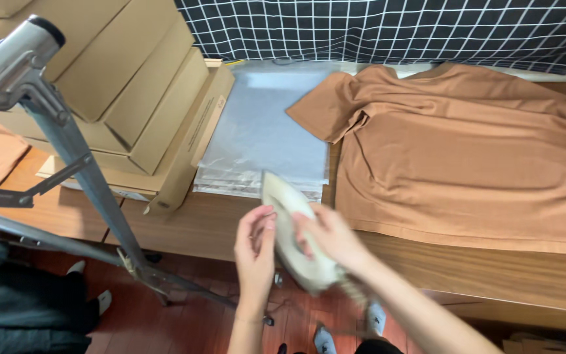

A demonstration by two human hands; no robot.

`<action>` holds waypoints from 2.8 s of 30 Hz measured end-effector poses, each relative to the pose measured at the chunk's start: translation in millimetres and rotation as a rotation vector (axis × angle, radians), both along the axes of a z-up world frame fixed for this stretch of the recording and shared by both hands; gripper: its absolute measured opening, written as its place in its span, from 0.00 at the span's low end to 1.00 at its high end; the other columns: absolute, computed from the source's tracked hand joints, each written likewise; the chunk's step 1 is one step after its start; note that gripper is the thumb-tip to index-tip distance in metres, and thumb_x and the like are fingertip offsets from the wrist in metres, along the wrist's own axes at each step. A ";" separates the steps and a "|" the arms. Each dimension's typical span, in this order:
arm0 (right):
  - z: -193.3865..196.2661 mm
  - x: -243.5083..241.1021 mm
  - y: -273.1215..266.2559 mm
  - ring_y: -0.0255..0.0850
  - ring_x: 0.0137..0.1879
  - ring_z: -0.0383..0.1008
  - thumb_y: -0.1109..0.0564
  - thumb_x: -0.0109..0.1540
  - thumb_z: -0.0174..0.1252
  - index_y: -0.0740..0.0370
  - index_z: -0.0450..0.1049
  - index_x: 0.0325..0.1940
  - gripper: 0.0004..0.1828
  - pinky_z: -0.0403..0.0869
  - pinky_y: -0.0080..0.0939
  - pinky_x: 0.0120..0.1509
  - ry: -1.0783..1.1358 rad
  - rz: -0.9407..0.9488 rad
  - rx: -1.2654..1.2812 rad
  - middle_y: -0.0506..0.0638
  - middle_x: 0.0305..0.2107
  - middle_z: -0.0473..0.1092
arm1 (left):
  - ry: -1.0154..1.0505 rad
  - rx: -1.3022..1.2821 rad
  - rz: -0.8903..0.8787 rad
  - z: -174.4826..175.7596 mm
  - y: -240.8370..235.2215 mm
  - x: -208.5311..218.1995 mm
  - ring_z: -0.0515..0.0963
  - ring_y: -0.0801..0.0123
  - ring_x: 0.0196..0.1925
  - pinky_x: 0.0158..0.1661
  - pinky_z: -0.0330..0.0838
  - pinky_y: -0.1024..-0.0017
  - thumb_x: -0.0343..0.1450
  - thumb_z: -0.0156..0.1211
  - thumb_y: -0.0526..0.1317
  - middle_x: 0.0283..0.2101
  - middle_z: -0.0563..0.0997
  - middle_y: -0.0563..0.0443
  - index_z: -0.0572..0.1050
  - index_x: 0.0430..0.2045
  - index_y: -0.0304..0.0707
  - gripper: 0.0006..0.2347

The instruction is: The person irons a brown t-shirt on a wooden table, folds it, places it into a clear plastic bag, and puts the bag into a cardboard box. The person then retrieves a patterned garment from a clothing rack and places it on the table.

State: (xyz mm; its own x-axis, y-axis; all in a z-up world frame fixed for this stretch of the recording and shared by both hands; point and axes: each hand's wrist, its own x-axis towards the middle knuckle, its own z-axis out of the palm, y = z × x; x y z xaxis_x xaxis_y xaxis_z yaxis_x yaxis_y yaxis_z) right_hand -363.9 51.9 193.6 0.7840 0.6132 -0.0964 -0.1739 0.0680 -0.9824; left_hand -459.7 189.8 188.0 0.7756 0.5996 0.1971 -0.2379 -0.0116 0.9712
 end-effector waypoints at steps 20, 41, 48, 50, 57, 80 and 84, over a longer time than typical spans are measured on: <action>-84.3 139.2 -146.7 0.46 0.14 0.70 0.50 0.71 0.60 0.78 0.73 0.41 0.22 0.73 0.47 0.14 0.164 -0.419 -0.153 0.60 0.19 0.68 | 0.502 1.082 -0.330 -164.7 -104.5 189.6 0.54 0.64 0.84 0.75 0.45 0.34 0.72 0.54 0.25 0.82 0.58 0.46 0.56 0.77 0.43 0.34; -36.3 191.9 -531.2 0.44 0.15 0.63 0.51 0.73 0.57 0.69 0.70 0.29 0.23 0.64 0.46 0.19 0.053 -0.879 -0.556 0.56 0.16 0.68 | 0.511 1.332 -0.041 -208.3 -100.2 194.3 0.57 0.78 0.83 0.73 0.52 0.38 0.61 0.51 0.28 0.81 0.63 0.67 0.68 0.71 0.56 0.37; 11.9 172.0 -567.6 0.43 0.18 0.60 0.50 0.76 0.55 0.67 0.68 0.30 0.23 0.63 0.42 0.25 0.169 -0.886 -0.495 0.57 0.14 0.63 | 0.748 1.054 0.014 -199.5 -130.3 217.5 0.55 0.68 0.84 0.75 0.42 0.28 0.59 0.56 0.26 0.79 0.65 0.59 0.74 0.64 0.48 0.33; -24.9 190.2 -577.6 0.46 0.15 0.64 0.51 0.74 0.57 0.70 0.73 0.34 0.21 0.68 0.48 0.21 0.091 -0.875 -0.469 0.59 0.14 0.66 | 0.745 1.090 0.071 -224.6 -163.6 251.4 0.64 0.73 0.79 0.72 0.56 0.39 0.60 0.64 0.33 0.73 0.71 0.64 0.74 0.63 0.58 0.32; -60.9 217.1 -560.6 0.51 0.23 0.78 0.49 0.74 0.57 0.83 0.74 0.52 0.26 0.83 0.52 0.28 0.096 -0.886 -0.329 0.67 0.28 0.74 | 0.244 0.495 -0.440 -119.4 -448.3 295.5 0.90 0.56 0.46 0.44 0.85 0.64 0.79 0.54 0.52 0.42 0.90 0.48 0.82 0.50 0.56 0.12; -178.6 156.8 -628.7 0.34 0.85 0.58 0.42 0.79 0.48 0.34 0.72 0.76 0.21 0.51 0.75 0.88 -0.733 -0.809 -1.339 0.29 0.71 0.69 | 0.667 0.227 -0.534 -53.8 -468.6 280.2 0.88 0.45 0.35 0.34 0.86 0.53 0.77 0.55 0.51 0.41 0.84 0.25 0.63 0.67 0.19 0.31; -186.3 158.8 -632.5 0.32 0.86 0.57 0.40 0.79 0.47 0.32 0.72 0.76 0.21 0.50 0.75 0.88 -0.766 -0.826 -1.355 0.26 0.71 0.68 | 0.670 0.177 -0.253 -72.0 -368.9 263.6 0.87 0.53 0.23 0.24 0.81 0.61 0.76 0.61 0.47 0.27 0.83 0.34 0.73 0.56 0.20 0.23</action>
